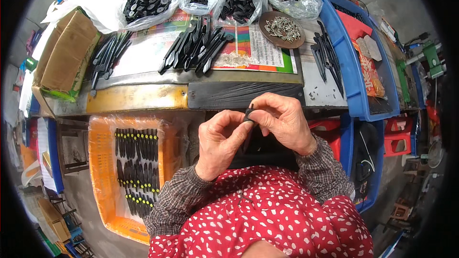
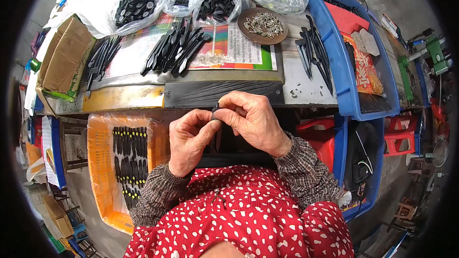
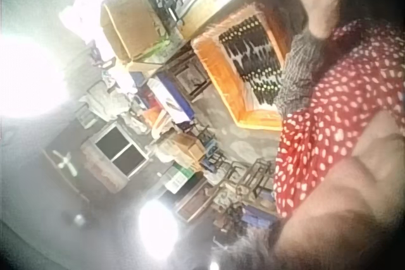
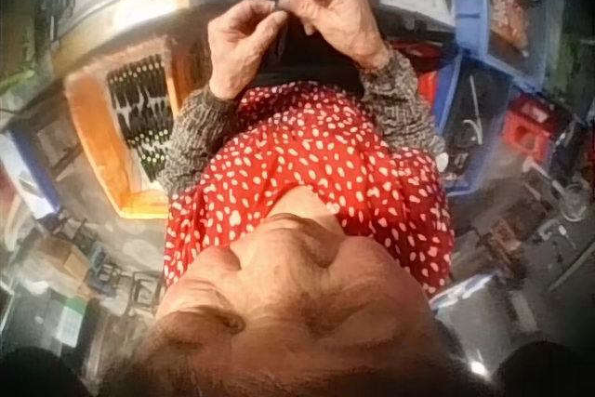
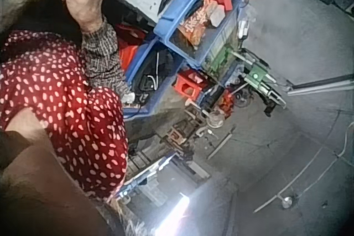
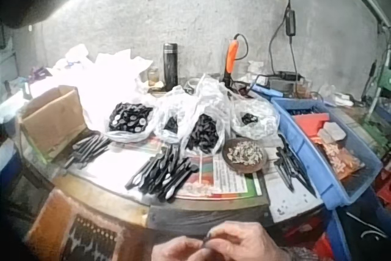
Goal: The person assembles small black plastic components by hand at a workstation.
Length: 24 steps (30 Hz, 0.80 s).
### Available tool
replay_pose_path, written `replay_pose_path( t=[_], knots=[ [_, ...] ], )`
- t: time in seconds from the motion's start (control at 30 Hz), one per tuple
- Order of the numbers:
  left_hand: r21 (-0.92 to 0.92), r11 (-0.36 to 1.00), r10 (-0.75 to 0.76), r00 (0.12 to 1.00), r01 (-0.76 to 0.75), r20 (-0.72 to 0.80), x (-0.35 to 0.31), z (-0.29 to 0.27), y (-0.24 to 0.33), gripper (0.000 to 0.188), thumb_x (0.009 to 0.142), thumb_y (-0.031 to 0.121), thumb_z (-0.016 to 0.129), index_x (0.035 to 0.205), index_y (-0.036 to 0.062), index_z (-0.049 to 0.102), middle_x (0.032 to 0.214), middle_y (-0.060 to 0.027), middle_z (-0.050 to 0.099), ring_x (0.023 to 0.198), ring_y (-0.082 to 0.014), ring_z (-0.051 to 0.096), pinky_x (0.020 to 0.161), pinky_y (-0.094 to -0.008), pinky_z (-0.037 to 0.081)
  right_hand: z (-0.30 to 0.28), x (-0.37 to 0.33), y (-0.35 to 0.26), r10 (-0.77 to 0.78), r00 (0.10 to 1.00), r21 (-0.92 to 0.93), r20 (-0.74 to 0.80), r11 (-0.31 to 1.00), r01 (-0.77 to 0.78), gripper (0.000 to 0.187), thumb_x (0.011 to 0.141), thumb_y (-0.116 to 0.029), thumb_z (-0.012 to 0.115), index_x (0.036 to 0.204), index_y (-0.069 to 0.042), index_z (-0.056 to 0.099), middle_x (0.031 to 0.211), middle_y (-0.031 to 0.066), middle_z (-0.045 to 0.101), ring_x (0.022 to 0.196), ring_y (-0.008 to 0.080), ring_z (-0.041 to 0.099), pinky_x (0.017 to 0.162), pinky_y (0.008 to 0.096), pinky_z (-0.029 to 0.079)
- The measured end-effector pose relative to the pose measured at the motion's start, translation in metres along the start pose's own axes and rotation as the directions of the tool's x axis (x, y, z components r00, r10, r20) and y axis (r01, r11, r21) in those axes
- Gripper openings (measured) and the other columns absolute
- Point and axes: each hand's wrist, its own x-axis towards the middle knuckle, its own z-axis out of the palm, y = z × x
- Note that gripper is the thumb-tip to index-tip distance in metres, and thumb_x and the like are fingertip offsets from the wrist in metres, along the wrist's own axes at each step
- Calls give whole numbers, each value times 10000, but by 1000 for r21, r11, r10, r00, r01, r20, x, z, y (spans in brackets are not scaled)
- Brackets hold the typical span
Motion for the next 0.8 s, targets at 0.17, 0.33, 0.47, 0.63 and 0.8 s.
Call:
replay_pose_path(
  t=[0.17, 0.33, 0.47, 0.63, 0.8],
  knots=[
    [231, 964, 126, 992, -129, 30, -1, 2, 2, 68, 867, 33, 648, 854, -17, 604, 742, 26, 581, 641, -10, 489, 544, -168, 395, -1, -1, -9, -77, 997, -143, 7, 987, 77, 113, 837, -59, 668, 832, 32, 602, 672, 31, 577, 601, 62, 523, 523, 231, 432],
    [-67, 998, 5, 987, 6, 163, 3, 3, 3, 124, 920, 90, 588, 979, -8, 541, 817, -43, 593, 631, -70, 537, 567, -196, 435, -1, -4, -9, -105, 994, 18, -13, 994, 105, 90, 875, -60, 644, 854, 18, 604, 684, 13, 599, 564, 48, 536, 480, 199, 427],
    [-329, 924, -118, 963, 195, 241, 3, 9, 12, 131, 952, 134, 552, 981, 18, 495, 776, -62, 606, 548, -94, 532, 477, -193, 409, -2, -5, -7, -24, 1000, 87, -18, 996, 26, 101, 882, -72, 646, 894, 17, 599, 711, 19, 617, 562, 34, 539, 438, 192, 411],
    [-258, 962, -45, 982, 92, 181, 3, 9, 4, 122, 948, 128, 562, 985, 25, 509, 745, -60, 607, 520, -64, 473, 433, -190, 352, -8, -3, -16, -23, 1000, 68, 19, 997, 21, 117, 884, -85, 649, 904, 19, 598, 737, 20, 617, 584, 35, 546, 467, 191, 433],
    [-312, 940, -74, 977, 135, 199, 7, 11, 13, 104, 940, 103, 563, 984, 9, 545, 770, -79, 628, 524, -77, 495, 432, -191, 358, -11, -1, -24, -123, 992, -74, 27, 990, 124, 139, 887, -92, 650, 881, 32, 588, 743, 19, 615, 648, 42, 565, 553, 203, 473]
  ],
)
